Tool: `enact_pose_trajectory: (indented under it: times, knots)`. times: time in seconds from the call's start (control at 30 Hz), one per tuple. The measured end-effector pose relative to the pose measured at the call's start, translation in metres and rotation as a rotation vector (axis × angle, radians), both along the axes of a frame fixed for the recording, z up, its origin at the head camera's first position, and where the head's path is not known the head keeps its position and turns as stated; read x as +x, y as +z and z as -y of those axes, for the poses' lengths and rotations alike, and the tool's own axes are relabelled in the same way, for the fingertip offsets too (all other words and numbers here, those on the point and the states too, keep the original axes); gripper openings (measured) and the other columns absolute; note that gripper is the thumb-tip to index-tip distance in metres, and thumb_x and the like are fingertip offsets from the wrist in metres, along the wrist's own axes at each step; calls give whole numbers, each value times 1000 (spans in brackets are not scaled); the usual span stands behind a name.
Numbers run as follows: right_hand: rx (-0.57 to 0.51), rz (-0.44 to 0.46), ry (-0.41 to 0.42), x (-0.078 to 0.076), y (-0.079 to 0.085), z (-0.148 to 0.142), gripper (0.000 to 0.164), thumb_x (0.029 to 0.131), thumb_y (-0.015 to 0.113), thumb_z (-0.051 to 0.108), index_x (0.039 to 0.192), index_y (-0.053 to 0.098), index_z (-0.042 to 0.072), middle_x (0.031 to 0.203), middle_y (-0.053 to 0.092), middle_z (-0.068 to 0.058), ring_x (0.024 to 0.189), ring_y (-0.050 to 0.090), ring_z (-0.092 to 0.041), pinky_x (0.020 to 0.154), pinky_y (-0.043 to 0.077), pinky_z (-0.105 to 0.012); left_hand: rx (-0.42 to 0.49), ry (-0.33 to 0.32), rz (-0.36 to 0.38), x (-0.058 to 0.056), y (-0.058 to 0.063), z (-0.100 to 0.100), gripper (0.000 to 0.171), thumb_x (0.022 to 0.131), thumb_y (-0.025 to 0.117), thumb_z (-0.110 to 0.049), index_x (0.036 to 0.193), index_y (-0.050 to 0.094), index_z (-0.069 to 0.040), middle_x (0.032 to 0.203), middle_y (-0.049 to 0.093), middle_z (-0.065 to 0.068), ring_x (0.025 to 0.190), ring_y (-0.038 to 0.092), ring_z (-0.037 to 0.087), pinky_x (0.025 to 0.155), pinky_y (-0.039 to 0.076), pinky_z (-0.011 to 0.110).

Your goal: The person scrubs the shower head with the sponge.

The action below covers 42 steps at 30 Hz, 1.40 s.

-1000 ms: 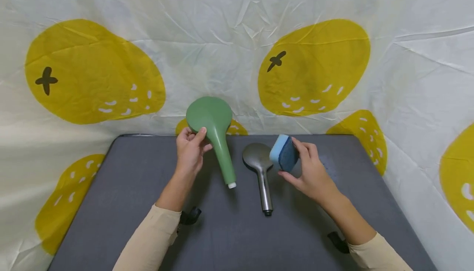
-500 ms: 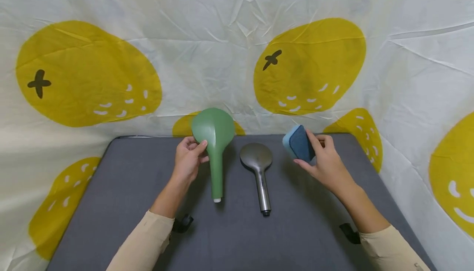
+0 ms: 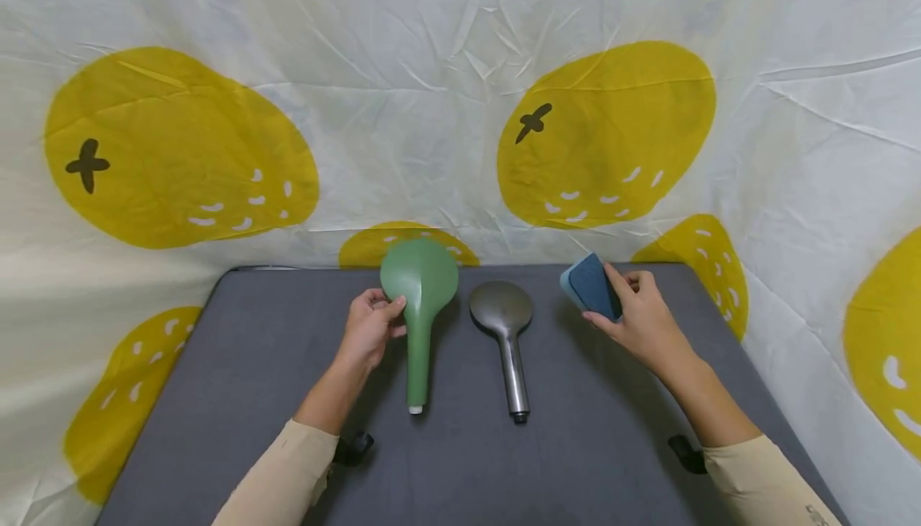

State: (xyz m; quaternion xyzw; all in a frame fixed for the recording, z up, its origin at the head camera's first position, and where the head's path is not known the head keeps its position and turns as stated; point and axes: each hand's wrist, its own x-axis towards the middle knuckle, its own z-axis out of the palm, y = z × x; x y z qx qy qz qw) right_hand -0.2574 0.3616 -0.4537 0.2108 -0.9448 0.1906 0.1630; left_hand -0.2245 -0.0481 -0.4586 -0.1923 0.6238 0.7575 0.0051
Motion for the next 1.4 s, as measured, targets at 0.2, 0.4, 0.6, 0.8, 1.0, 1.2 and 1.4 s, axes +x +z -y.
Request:
enact_pose_trajectory:
  times: [0.2, 0.4, 0.6, 0.8, 1.0, 1.2, 1.4]
  knots:
    - [19, 45, -18, 4, 0, -3, 87, 80, 90, 26, 147, 48, -10, 117, 46, -35, 96, 53, -44, 74, 53, -57, -40, -19, 75, 2, -14, 4, 21, 100, 63, -1, 113, 47, 1, 89, 59, 5, 76, 61, 12, 57, 59, 25]
    - [50, 90, -27, 8, 2, -3, 86, 82, 89, 28, 147, 48, -11, 117, 45, -35, 96, 52, -45, 75, 53, -58, 4, -14, 123, 6, -26, 6, 25, 101, 62, -2, 119, 46, 6, 100, 56, 12, 79, 63, 14, 61, 61, 29]
    - [56, 154, -53, 14, 0, -2, 84, 86, 86, 31, 147, 47, -11, 120, 45, -37, 98, 52, -47, 79, 53, -60, 20, -1, 139, 9, -36, 7, 22, 102, 61, -3, 116, 47, 6, 94, 57, 10, 74, 64, 14, 61, 61, 29]
    - [52, 211, -78, 19, -4, -3, 83, 89, 83, 32, 149, 44, -11, 123, 43, -38, 100, 53, -48, 80, 54, -60, 40, -14, 145, 9, -46, 6, 21, 103, 61, -4, 115, 47, 6, 87, 63, 9, 72, 68, 17, 62, 61, 30]
    - [55, 218, -90, 18, -7, -5, 83, 90, 82, 33, 149, 44, -11, 122, 44, -39, 98, 54, -48, 78, 55, -60, 29, -13, 157, 8, -54, 6, 17, 103, 60, -3, 112, 49, 6, 86, 64, 9, 72, 68, 16, 60, 60, 30]
    - [61, 235, -99, 13, -8, -10, 84, 90, 82, 34, 149, 44, -11, 120, 45, -38, 93, 55, -46, 75, 55, -58, 35, -20, 158, 6, -58, 4, 18, 103, 58, -1, 115, 49, 10, 87, 63, 9, 72, 69, 16, 61, 61, 30]
    - [62, 247, -114, 9, -10, -12, 83, 89, 82, 34, 147, 46, -13, 118, 45, -38, 95, 54, -47, 77, 54, -60, 23, -44, 153, 6, -58, 3, 22, 103, 59, -2, 117, 50, 12, 85, 63, 9, 71, 68, 15, 61, 61, 29]
